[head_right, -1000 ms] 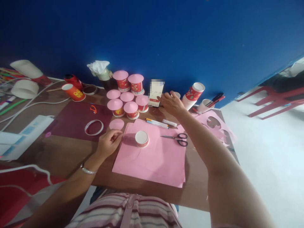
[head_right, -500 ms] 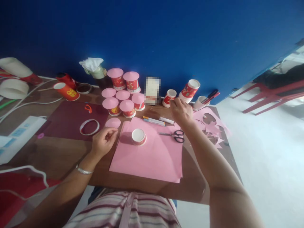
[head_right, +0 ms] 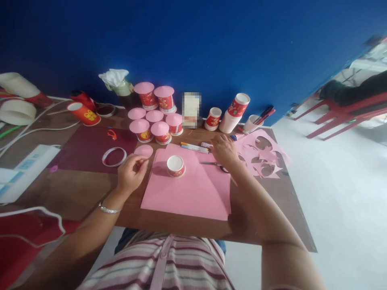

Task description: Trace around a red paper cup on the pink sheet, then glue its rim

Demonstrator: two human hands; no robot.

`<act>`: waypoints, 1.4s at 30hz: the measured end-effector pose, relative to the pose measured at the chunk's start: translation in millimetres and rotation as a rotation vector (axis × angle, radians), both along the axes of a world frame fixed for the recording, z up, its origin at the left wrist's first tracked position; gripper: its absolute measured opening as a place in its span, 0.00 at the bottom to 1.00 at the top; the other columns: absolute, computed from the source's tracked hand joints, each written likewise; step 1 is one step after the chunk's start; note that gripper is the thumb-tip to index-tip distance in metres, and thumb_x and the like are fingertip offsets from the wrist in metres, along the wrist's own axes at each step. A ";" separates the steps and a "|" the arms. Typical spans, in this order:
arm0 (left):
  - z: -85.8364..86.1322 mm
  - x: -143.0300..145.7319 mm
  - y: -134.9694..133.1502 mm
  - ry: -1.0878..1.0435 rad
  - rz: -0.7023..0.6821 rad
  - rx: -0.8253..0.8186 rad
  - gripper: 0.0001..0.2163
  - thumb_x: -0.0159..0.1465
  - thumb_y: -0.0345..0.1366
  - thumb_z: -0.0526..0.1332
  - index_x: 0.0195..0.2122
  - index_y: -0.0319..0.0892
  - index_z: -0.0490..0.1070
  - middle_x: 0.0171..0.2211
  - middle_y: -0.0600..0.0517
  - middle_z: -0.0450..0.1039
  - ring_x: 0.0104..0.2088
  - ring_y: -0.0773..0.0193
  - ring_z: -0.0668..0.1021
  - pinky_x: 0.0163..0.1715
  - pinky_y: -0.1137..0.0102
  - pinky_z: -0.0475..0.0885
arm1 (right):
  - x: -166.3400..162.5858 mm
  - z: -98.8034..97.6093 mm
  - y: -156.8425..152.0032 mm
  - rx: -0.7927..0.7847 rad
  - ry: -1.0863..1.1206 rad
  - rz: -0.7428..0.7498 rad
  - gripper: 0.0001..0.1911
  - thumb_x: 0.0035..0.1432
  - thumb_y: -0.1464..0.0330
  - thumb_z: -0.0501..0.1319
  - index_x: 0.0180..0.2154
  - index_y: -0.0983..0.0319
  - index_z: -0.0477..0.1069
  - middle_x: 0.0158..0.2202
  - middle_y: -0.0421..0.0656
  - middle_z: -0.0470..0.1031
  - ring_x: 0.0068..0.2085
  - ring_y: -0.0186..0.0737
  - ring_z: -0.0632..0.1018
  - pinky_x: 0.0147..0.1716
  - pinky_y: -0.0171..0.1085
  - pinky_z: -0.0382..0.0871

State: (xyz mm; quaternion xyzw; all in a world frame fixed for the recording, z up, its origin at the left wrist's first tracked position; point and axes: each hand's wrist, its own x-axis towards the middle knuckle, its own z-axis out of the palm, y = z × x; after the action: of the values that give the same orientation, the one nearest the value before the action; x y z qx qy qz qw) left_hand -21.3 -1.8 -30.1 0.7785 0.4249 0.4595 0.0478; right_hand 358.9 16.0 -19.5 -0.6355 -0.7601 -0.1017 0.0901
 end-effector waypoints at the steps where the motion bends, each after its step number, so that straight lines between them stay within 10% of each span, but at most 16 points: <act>1: -0.1 0.3 0.5 -0.008 0.000 0.000 0.04 0.71 0.33 0.61 0.42 0.42 0.75 0.32 0.50 0.77 0.30 0.65 0.78 0.34 0.69 0.75 | -0.8 -3.4 0.3 -0.005 0.010 0.005 0.12 0.67 0.70 0.61 0.47 0.62 0.81 0.50 0.52 0.82 0.52 0.52 0.76 0.46 0.44 0.68; 8: 20.0 5.6 -19.7 -0.050 -0.054 0.066 0.03 0.71 0.31 0.63 0.44 0.42 0.75 0.34 0.51 0.77 0.30 0.68 0.77 0.32 0.72 0.75 | -6.5 17.2 -24.3 0.060 0.135 -0.048 0.16 0.69 0.66 0.57 0.47 0.68 0.79 0.43 0.57 0.82 0.44 0.54 0.79 0.44 0.48 0.71; 11: 36.6 14.0 -42.7 -0.062 -0.154 -0.047 0.11 0.72 0.37 0.64 0.54 0.43 0.74 0.37 0.50 0.79 0.30 0.67 0.78 0.33 0.71 0.78 | -21.6 43.8 -61.7 0.098 0.594 -0.009 0.18 0.73 0.57 0.57 0.51 0.61 0.79 0.35 0.46 0.81 0.33 0.44 0.79 0.34 0.41 0.72; 15: 53.9 35.1 -64.2 -0.067 -0.422 -0.258 0.28 0.72 0.46 0.65 0.70 0.44 0.63 0.49 0.43 0.81 0.35 0.65 0.83 0.34 0.71 0.81 | -61.2 65.2 -106.2 -0.241 1.126 0.221 0.22 0.69 0.49 0.63 0.48 0.59 0.82 0.25 0.39 0.76 0.24 0.36 0.74 0.25 0.36 0.70; 20: 62.3 51.1 -71.0 -0.010 -0.474 -0.188 0.13 0.73 0.38 0.64 0.57 0.44 0.76 0.46 0.46 0.85 0.37 0.65 0.85 0.41 0.69 0.82 | -97.3 64.6 -122.2 -0.470 1.327 0.305 0.24 0.65 0.46 0.67 0.44 0.60 0.83 0.30 0.42 0.79 0.24 0.33 0.72 0.23 0.35 0.70; 27: 62.9 17.6 -48.0 -0.189 -0.278 -0.281 0.12 0.73 0.43 0.65 0.51 0.42 0.81 0.26 0.55 0.78 0.23 0.70 0.75 0.26 0.74 0.72 | -70.6 63.0 -109.3 -0.155 1.604 0.141 0.18 0.63 0.49 0.70 0.41 0.56 0.81 0.22 0.35 0.67 0.22 0.33 0.67 0.21 0.35 0.65; 35: 22.7 32.1 29.3 0.271 -0.219 -0.378 0.09 0.70 0.34 0.66 0.49 0.42 0.82 0.44 0.46 0.83 0.38 0.59 0.82 0.41 0.65 0.77 | -72.6 41.4 -50.8 -0.317 1.827 0.183 0.20 0.57 0.52 0.75 0.42 0.57 0.75 0.27 0.34 0.68 0.26 0.31 0.67 0.26 0.34 0.69; 42: 9.9 39.6 42.0 0.423 -0.234 -0.479 0.20 0.68 0.28 0.64 0.61 0.43 0.76 0.49 0.44 0.81 0.46 0.54 0.83 0.46 0.63 0.78 | -72.6 8.7 -13.1 -0.334 1.708 0.159 0.24 0.56 0.50 0.74 0.45 0.60 0.78 0.31 0.38 0.75 0.28 0.31 0.72 0.30 0.35 0.72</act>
State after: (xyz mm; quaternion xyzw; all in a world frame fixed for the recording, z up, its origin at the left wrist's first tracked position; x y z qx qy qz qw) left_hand 18.3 40.3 -20.1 0.8668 0.4289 0.1664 0.1924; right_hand 286.3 2.8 -10.8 -0.4442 -0.4798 0.5285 0.5414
